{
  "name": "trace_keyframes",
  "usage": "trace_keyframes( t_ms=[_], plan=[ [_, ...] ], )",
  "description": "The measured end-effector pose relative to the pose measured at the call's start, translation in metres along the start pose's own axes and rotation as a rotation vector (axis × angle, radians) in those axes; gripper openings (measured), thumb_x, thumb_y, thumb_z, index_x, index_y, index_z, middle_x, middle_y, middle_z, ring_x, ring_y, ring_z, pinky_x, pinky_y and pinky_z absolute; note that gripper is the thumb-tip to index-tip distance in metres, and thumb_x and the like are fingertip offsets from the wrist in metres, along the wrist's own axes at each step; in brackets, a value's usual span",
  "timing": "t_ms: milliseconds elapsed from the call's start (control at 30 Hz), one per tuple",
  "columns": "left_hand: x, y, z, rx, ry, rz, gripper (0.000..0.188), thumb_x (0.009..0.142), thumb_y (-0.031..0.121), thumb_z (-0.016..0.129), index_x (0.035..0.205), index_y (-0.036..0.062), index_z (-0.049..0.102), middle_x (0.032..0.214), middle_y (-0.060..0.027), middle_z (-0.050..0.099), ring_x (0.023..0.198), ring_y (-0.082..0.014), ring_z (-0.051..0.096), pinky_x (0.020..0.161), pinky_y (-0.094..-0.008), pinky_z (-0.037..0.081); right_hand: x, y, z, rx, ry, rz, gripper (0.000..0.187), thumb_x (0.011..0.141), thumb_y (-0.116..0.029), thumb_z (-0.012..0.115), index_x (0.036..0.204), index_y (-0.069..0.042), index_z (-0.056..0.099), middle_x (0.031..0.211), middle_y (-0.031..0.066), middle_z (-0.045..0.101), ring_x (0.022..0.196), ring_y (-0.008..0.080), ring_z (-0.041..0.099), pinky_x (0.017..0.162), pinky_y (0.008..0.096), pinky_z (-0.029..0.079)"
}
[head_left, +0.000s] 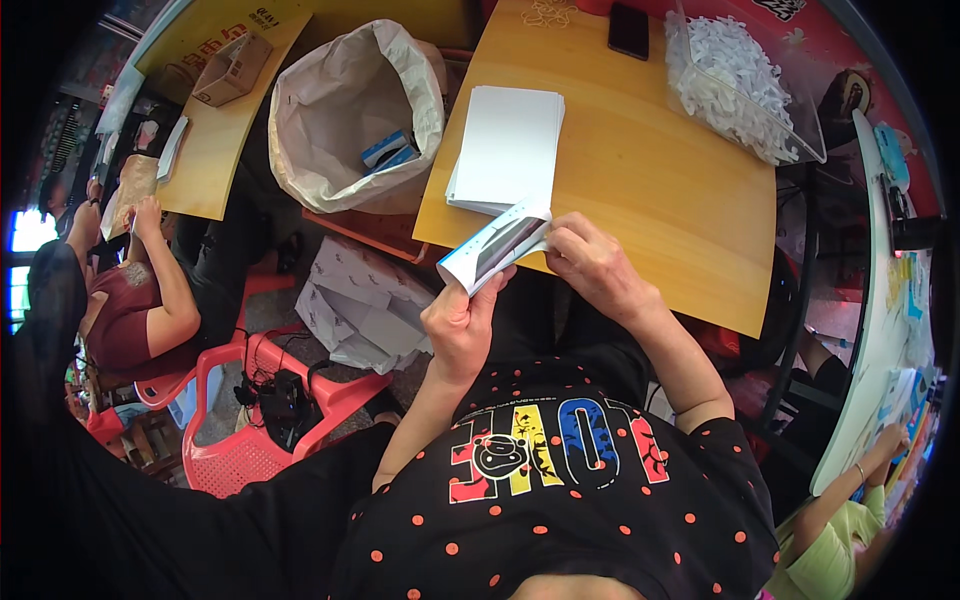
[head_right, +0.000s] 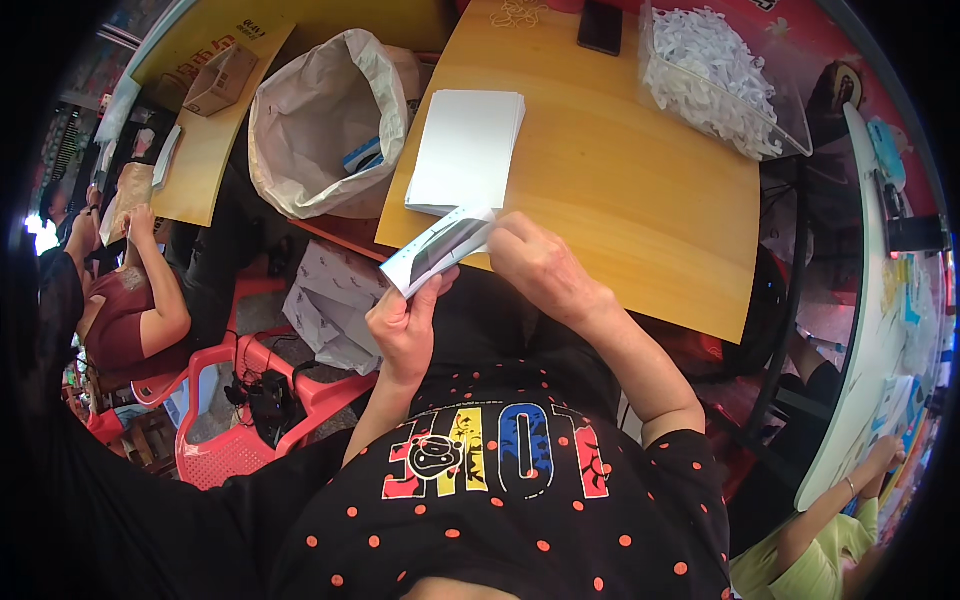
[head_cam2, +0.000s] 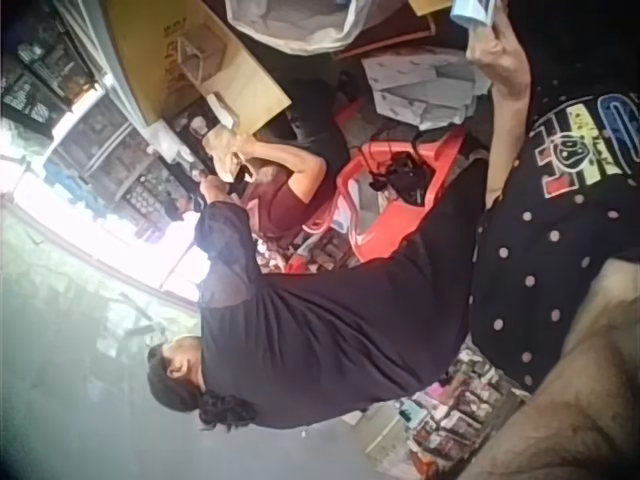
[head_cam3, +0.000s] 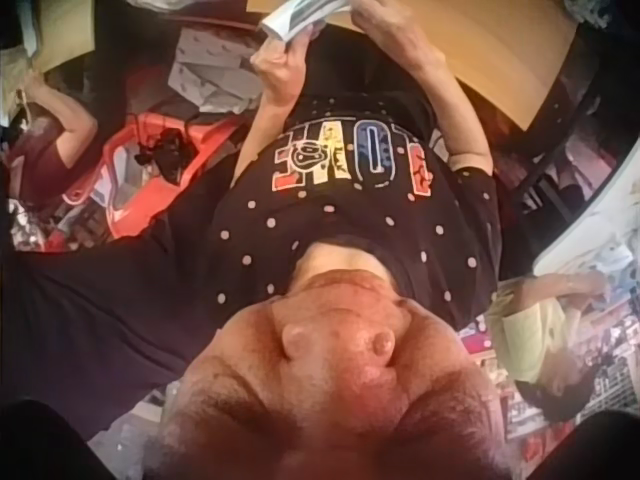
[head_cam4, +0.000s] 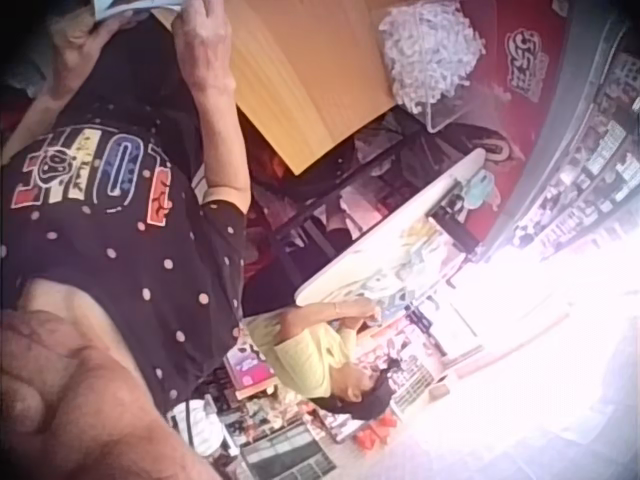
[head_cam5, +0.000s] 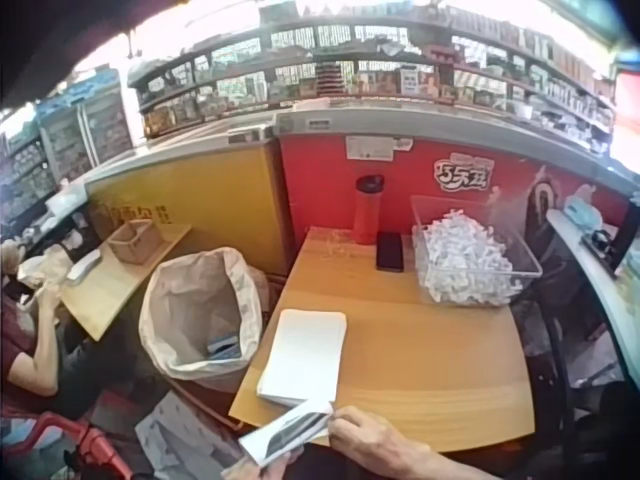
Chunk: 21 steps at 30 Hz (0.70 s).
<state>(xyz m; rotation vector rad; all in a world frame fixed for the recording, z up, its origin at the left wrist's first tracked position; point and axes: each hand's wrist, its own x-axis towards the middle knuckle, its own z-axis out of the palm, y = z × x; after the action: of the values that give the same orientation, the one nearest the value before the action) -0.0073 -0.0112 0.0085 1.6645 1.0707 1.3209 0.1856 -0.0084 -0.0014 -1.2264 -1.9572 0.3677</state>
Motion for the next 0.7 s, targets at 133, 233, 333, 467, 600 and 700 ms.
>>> trace_keyframes(
  t_ms=[133, 233, 333, 467, 600, 700],
  plan=[
    [-0.001, -0.002, -0.002, 0.045, 0.003, 0.009, 0.016, 0.086, -0.003, 0.061, 0.102, -0.0083, 0.064, 0.089, -0.0153, 0.07, 0.083, -0.022, 0.07, 0.069, -0.0289, 0.057, 0.0, -0.002, -0.003, 0.128, -0.019, 0.159, 0.012, 0.079, -0.002, 0.066, 0.082, -0.002, 0.054, 0.077, 0.0055, 0.055, 0.066, 0.0188, 0.056, 0.06, 0.0277, 0.046],
    [0.0, -0.003, -0.007, 0.017, 0.006, 0.045, 0.016, 0.086, -0.003, 0.062, 0.101, -0.008, 0.064, 0.089, -0.0157, 0.07, 0.082, -0.0224, 0.07, 0.068, -0.0289, 0.057, 0.006, -0.009, -0.02, 0.443, -0.019, 0.455, 0.01, 0.085, -0.008, 0.066, 0.086, -0.001, 0.059, 0.073, -0.0006, 0.055, 0.066, 0.008, 0.052, 0.059, 0.0222, 0.043],
    [0.001, -0.004, -0.01, 0.063, -0.014, 0.081, 0.017, 0.084, -0.002, 0.064, 0.1, -0.0062, 0.065, 0.09, -0.0155, 0.07, 0.081, -0.0224, 0.07, 0.066, -0.029, 0.056, 0.007, -0.001, -0.028, 0.585, -0.024, 0.612, 0.016, 0.088, -0.013, 0.065, 0.091, 0.002, 0.063, 0.074, -0.0028, 0.057, 0.068, 0.0035, 0.049, 0.06, 0.0198, 0.042],
    [0.001, -0.008, -0.014, 0.167, -0.059, 0.171, 0.019, 0.081, -0.001, 0.068, 0.1, -0.0034, 0.066, 0.09, -0.0157, 0.07, 0.079, -0.0249, 0.07, 0.066, -0.0298, 0.055, 0.008, 0.006, -0.031, 0.548, -0.159, 0.599, 0.018, 0.088, -0.015, 0.065, 0.092, 0.003, 0.066, 0.076, -0.0017, 0.06, 0.069, 0.0042, 0.051, 0.062, 0.0197, 0.043],
    [0.003, -0.008, -0.019, 0.236, -0.106, 0.247, 0.021, 0.079, 0.0, 0.07, 0.1, -0.0024, 0.067, 0.091, -0.0165, 0.069, 0.079, -0.0279, 0.069, 0.066, -0.0306, 0.054, 0.008, 0.009, -0.034, 0.663, -0.281, 0.649, 0.021, 0.085, -0.017, 0.066, 0.092, 0.003, 0.067, 0.075, 0.0032, 0.065, 0.072, 0.0086, 0.058, 0.069, 0.0246, 0.047],
    [0.004, -0.003, -0.022, 0.274, -0.142, 0.279, 0.022, 0.079, 0.001, 0.071, 0.1, -0.0024, 0.067, 0.092, -0.0166, 0.069, 0.079, -0.0285, 0.069, 0.066, -0.0311, 0.054, 0.007, 0.009, -0.033, 0.682, -0.336, 0.659, 0.022, 0.085, -0.018, 0.066, 0.091, 0.002, 0.067, 0.076, 0.0044, 0.065, 0.073, 0.0089, 0.058, 0.07, 0.0242, 0.047]
  ],
)
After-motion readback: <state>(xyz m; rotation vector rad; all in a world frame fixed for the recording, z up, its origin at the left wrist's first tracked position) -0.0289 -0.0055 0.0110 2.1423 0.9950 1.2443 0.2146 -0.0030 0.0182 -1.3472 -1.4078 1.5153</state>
